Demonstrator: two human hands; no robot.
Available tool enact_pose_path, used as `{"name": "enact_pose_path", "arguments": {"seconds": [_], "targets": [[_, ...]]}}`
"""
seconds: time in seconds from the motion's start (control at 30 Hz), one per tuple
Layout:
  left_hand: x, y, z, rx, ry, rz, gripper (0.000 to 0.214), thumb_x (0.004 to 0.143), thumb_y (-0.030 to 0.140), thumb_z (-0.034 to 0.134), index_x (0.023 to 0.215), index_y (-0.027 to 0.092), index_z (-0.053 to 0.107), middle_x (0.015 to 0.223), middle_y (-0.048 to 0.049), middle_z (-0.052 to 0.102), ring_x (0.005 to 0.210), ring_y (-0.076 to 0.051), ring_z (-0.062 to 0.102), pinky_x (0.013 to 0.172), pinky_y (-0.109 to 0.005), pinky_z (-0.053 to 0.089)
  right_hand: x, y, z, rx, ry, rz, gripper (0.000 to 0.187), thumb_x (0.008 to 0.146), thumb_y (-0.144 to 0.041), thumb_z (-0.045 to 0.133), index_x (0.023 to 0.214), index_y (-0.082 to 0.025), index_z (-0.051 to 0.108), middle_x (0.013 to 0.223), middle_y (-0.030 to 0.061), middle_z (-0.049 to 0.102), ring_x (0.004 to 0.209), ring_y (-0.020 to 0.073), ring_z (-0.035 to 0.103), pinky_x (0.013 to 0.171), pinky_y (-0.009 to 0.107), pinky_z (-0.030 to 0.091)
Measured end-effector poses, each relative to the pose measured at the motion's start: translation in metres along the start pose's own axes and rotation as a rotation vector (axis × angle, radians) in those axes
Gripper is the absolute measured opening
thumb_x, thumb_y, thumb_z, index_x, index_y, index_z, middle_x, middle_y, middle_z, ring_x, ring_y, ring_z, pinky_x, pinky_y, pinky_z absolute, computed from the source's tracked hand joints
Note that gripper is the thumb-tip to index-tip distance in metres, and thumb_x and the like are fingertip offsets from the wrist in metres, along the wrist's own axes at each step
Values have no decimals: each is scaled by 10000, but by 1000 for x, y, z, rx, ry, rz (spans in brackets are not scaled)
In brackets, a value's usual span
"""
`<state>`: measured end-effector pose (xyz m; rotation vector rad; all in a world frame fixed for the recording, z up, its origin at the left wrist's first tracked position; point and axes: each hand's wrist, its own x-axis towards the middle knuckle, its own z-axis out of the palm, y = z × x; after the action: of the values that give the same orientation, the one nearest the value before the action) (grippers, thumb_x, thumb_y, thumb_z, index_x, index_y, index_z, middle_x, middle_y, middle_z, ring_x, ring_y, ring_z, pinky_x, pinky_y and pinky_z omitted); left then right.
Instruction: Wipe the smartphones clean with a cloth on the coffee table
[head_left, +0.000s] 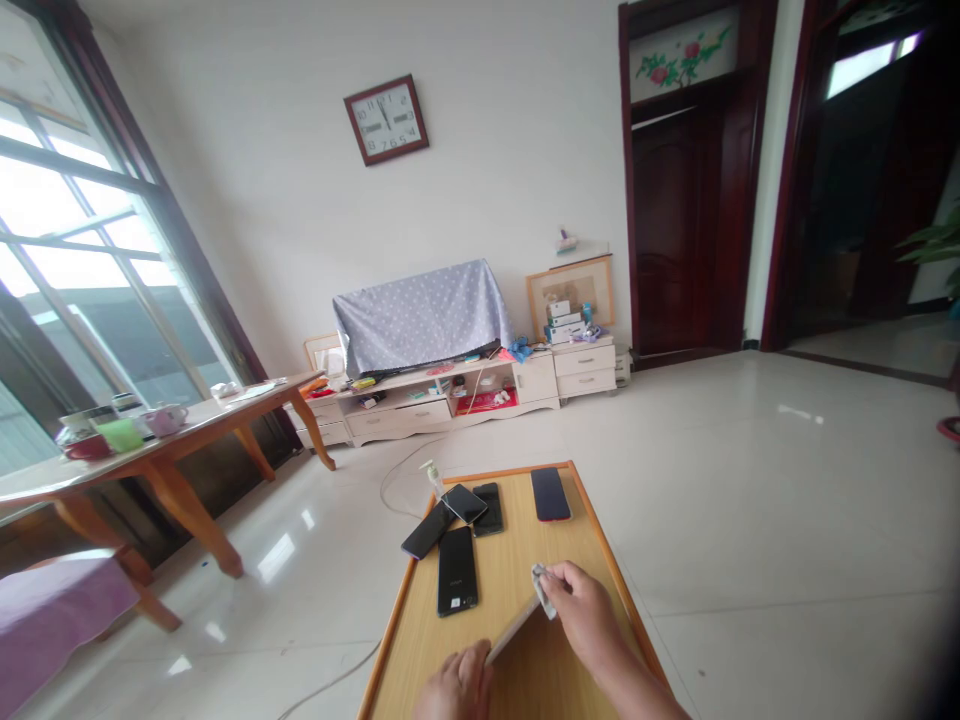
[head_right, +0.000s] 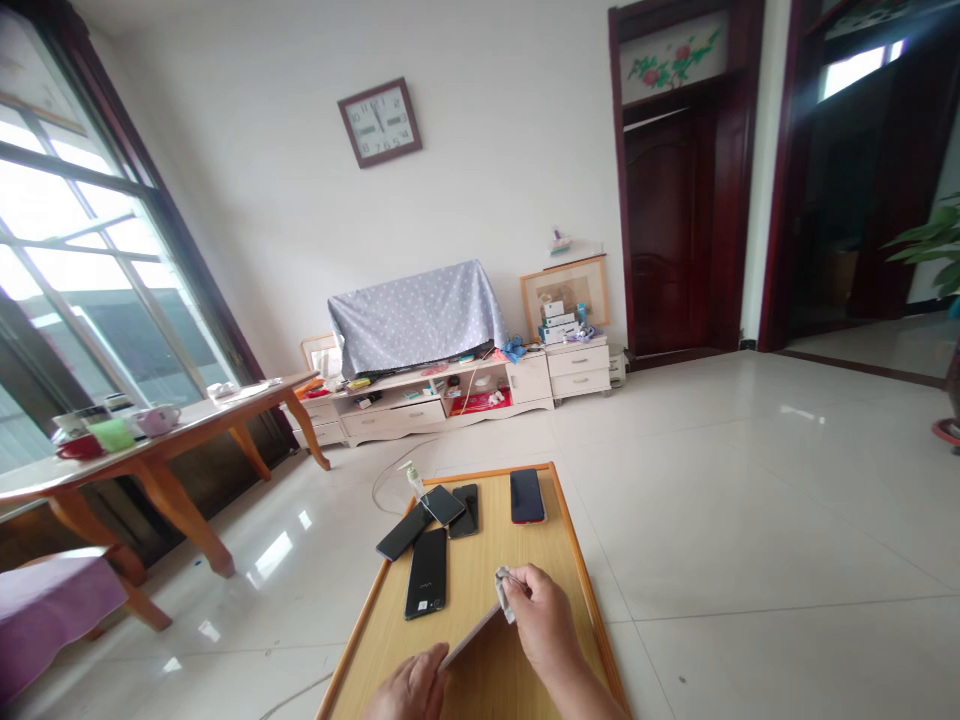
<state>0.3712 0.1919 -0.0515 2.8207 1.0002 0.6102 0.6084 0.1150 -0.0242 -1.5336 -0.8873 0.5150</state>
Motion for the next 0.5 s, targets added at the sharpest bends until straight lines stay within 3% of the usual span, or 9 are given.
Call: {"name": "enact_pose_path", "arguments": {"seconds": [0.13, 0.27, 0.37, 0.5], "targets": [[10, 31, -22, -167, -44, -54, 348, 1008, 339, 320, 1150, 226, 618, 968, -116, 749, 878, -225, 728, 783, -334, 576, -12, -14, 4, -260, 140, -230, 319, 970, -419, 472, 924, -219, 717, 1051, 95, 685, 928, 231, 652, 829, 322, 506], [22, 61, -38, -401, -64, -170, 331, 1013, 407, 326, 1026, 236, 610, 936, -91, 727, 837, -196, 701, 746, -291, 544, -42, -33, 25, -384, 73, -426, 278, 991, -313, 459, 1048, -268, 727, 1224, 83, 623, 1029, 216, 633, 925, 334, 502], [25, 70, -41, -570, -81, -246, 349, 999, 463, 362, 977, 214, 605, 905, -84, 715, 821, -194, 683, 727, -279, 532, -53, -40, 34, -354, 32, -477, 277, 996, -291, 463, 1114, -278, 714, 1241, 79, 601, 981, 187, 641, 890, 301, 523], [22, 75, -48, -761, -122, -313, 345, 977, 498, 434, 931, 204, 609, 720, -17, 638, 687, -156, 602, 668, -251, 484, -30, -34, 12, -328, 196, -422, 260, 994, -343, 495, 1098, -265, 721, 1155, 97, 591, 932, 198, 633, 805, 307, 544]]}}
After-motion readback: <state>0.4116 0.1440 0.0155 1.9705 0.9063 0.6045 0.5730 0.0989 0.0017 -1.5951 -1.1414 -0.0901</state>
